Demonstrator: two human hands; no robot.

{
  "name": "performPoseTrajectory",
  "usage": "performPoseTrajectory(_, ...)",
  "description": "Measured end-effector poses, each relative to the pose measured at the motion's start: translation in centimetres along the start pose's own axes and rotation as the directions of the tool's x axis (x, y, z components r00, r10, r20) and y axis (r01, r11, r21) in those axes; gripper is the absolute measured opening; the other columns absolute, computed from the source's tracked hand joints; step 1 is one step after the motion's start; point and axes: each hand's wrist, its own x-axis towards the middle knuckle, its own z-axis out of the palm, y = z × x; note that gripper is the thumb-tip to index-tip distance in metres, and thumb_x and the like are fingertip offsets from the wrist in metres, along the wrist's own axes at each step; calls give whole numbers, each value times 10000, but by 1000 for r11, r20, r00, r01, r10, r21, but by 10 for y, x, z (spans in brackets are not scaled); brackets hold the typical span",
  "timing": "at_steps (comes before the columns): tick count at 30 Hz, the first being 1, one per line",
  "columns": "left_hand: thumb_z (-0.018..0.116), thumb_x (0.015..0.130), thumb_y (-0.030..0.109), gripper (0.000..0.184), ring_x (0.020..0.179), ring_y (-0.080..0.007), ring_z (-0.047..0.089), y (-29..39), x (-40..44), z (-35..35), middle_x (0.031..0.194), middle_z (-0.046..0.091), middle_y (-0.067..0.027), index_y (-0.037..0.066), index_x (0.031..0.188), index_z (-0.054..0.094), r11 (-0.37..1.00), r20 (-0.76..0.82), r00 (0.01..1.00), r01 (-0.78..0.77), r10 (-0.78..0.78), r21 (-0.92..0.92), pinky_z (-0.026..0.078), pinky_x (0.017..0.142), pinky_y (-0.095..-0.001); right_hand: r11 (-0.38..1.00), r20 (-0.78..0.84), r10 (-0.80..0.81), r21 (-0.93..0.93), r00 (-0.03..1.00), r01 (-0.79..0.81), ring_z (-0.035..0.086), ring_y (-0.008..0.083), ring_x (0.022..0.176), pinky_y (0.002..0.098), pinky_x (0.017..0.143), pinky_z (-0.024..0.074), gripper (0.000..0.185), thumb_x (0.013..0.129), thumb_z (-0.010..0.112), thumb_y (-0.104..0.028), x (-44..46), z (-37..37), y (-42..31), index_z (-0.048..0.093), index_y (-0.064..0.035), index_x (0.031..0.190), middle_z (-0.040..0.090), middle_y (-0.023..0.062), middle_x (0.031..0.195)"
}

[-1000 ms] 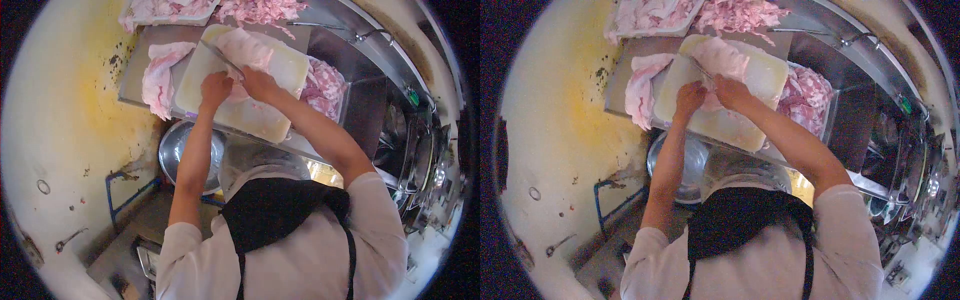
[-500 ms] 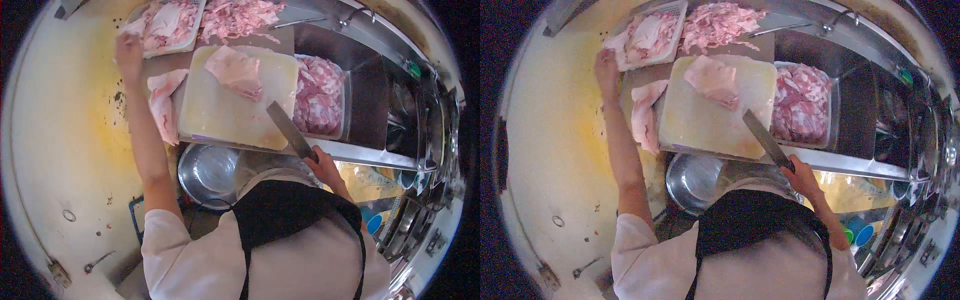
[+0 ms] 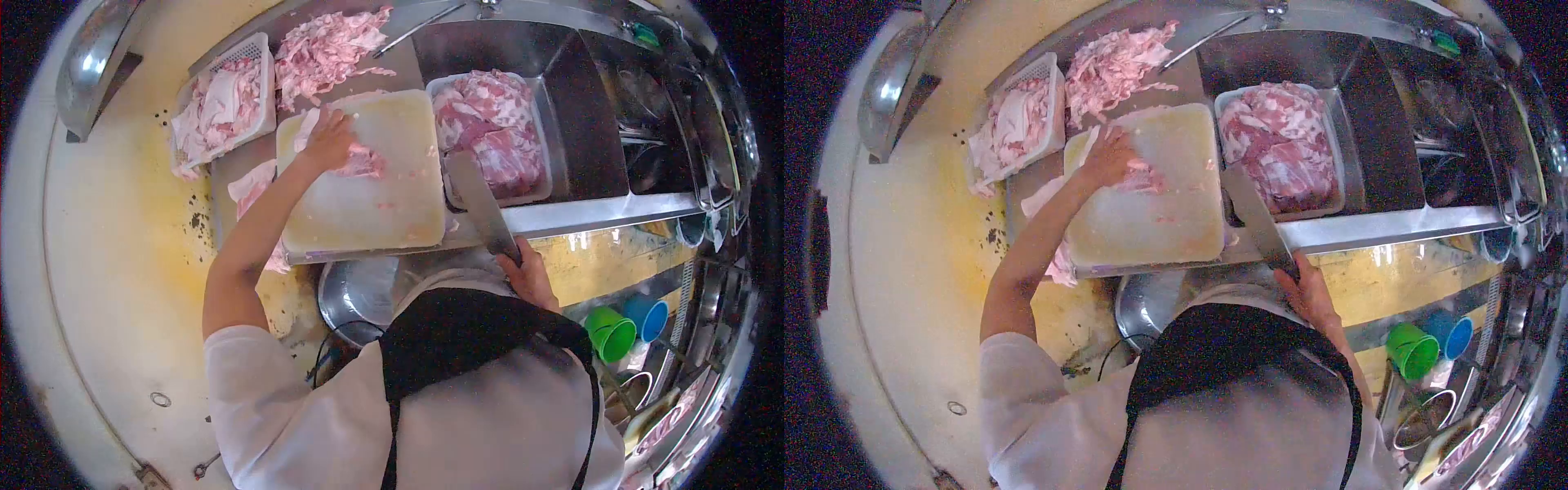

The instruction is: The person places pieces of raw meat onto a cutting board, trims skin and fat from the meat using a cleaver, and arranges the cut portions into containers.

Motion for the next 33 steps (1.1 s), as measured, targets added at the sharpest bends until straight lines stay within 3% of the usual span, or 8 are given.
performPoseTrajectory(4,673,783,205,245,1059,-305,588,-18,15,-19,1073,648,-110,170,1025,695,924,222,974,120,-39,-364,441,962,-440,987,3,96,126,995,-96,657,338,787,410,713,494,303,900,643,-153,7,-12,6,538,-14,1148,674,221,890)
performPoseTrajectory(7,651,810,169,244,991,-324,608,-45,12,-42,1015,662,-107,182,1050,693,822,-114,993,-89,30,-563,481,885,-436,995,-3,67,78,998,-66,648,303,782,412,726,495,325,904,640,-148,18,-23,3,525,-5,1173,678,222,918)
performPoseTrajectory(10,642,854,157,215,851,-246,606,-52,-1,-86,940,646,-118,58,1045,651,675,-155,927,128,-343,-726,479,755,-357,955,14,-9,296,1000,5,463,108,541,286,489,391,262,903,642,-143,39,-16,23,542,-7,1104,517,12,654)
performPoseTrajectory(17,592,930,242,255,660,-156,537,-22,-30,-90,723,589,-79,-10,959,612,440,-240,532,290,-812,-850,446,618,-331,913,177,25,396,984,-94,421,64,482,247,428,338,271,933,609,-190,87,-21,-12,537,-38,1146,479,-22,621)
performPoseTrajectory(20,618,896,216,229,593,-178,584,46,-39,-40,673,593,-75,0,969,598,-112,337,532,410,-777,-905,466,568,-355,896,175,27,432,984,-102,424,64,457,248,413,344,333,930,613,-210,99,-11,-17,530,-39,1204,470,-25,603)
performPoseTrajectory(25,589,798,75,380,962,-338,606,96,-33,21,990,644,-198,-22,1163,549,547,-372,406,538,-835,-641,461,853,-459,995,372,-49,102,927,11,594,266,813,396,720,464,471,897,624,-296,130,4,-17,516,-16,1259,611,155,889)
performPoseTrajectory(27,558,856,191,576,1289,-426,393,118,-18,45,1360,449,-240,-25,1366,400,508,-265,458,564,-849,-651,317,1042,-556,996,442,-77,64,894,55,604,353,981,452,855,461,520,880,625,-320,142,15,-29,503,-6,1277,632,223,1011)
performPoseTrajectory(33,416,971,385,694,1425,-497,107,161,-12,45,1594,103,-171,20,1510,178,360,32,475,708,-879,-608,122,1084,-697,930,429,-289,-85,856,357,566,185,525,327,449,460,473,899,602,-290,215,56,-20,518,-14,1274,627,101,785)
